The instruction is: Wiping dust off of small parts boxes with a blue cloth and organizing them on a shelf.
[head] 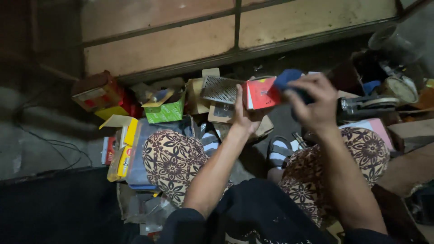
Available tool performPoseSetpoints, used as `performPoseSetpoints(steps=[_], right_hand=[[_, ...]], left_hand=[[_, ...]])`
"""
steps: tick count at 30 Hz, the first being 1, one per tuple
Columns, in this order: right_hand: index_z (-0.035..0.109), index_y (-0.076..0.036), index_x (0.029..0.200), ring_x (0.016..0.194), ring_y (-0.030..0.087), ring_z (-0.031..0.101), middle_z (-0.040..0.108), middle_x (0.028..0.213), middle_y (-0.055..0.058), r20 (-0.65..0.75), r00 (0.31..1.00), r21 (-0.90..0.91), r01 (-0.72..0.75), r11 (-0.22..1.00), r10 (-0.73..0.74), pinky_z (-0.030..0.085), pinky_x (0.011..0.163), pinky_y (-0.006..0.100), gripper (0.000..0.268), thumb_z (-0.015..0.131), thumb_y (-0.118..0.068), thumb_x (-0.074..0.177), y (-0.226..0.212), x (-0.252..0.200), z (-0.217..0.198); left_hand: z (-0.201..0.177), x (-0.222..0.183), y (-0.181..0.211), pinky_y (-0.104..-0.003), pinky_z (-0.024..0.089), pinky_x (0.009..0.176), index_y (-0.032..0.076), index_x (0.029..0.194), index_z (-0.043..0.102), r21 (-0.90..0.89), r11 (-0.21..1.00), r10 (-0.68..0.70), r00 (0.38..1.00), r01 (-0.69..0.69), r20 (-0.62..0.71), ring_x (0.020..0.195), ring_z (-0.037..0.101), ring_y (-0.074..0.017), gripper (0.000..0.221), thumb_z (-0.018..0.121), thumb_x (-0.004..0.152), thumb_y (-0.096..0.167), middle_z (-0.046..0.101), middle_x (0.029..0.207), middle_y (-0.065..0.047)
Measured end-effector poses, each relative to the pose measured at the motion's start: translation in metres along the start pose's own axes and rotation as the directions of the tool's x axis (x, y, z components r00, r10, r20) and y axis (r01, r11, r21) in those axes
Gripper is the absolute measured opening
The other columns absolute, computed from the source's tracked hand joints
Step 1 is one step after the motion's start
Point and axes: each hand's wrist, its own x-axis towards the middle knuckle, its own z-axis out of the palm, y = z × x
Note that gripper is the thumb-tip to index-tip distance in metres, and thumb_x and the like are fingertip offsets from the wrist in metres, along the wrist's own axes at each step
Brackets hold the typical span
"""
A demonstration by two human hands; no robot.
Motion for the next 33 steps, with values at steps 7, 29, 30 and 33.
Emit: performPoseSetpoints(steps=[7, 29, 30, 33], right_hand=[[0.076, -0.006, 0.110, 0.099, 0.032, 0.069, 0.066, 0.109, 0.016, 0.003, 0.997, -0.103, 0.080, 0.992, -0.080, 0.057, 0.086, 0.040, 0.022, 0.085, -0.009, 0.090, -0.021, 0.009, 0.022], [0.077, -0.002, 0.116, 0.096, 0.031, 0.066, 0.066, 0.102, 0.017, -0.134, 0.979, -0.124, -0.173, 0.977, 0.156, 0.053, 0.084, 0.040, 0.020, 0.077, -0.011, 0.098, -0.013, 0.002, 0.047], [0.076, -0.002, 0.116, 0.096, 0.031, 0.067, 0.067, 0.102, 0.017, -0.078, 0.985, -0.052, -0.160, 0.986, 0.156, 0.053, 0.084, 0.040, 0.021, 0.076, -0.012, 0.097, -0.018, 0.001, 0.047], [0.075, -0.003, 0.116, 0.098, 0.030, 0.068, 0.068, 0.103, 0.015, -0.043, 0.987, 0.072, -0.149, 0.986, 0.152, 0.053, 0.086, 0.039, 0.021, 0.073, -0.014, 0.098, -0.004, 0.002, 0.048]], left_hand=[[-0.032, 0.006, -0.026, -0.046, 0.049, 0.109, 0.016, 0.158, 0.041, 0.067, 0.998, 0.022, 1.000, -0.021, -0.011, 0.126, 0.059, -0.0251, 0.074, 0.045, 0.104, 0.066, 0.059, 0.141, -0.009], [-0.043, 0.014, -0.018, -0.036, 0.051, 0.107, -0.002, 0.153, 0.049, 0.624, 0.691, 0.439, 0.898, -0.364, 0.038, 0.119, 0.065, -0.0222, 0.069, 0.046, 0.111, 0.052, 0.068, 0.131, -0.017], [-0.041, 0.012, -0.016, -0.036, 0.051, 0.106, -0.001, 0.153, 0.049, 0.599, 0.720, 0.447, 0.895, -0.350, -0.013, 0.119, 0.064, -0.0221, 0.068, 0.045, 0.110, 0.051, 0.066, 0.133, -0.017], [-0.027, 0.009, -0.005, -0.036, 0.050, 0.107, -0.001, 0.153, 0.048, 0.573, 0.747, 0.458, 0.886, -0.336, -0.077, 0.121, 0.063, -0.0214, 0.068, 0.044, 0.109, 0.051, 0.065, 0.135, -0.017]])
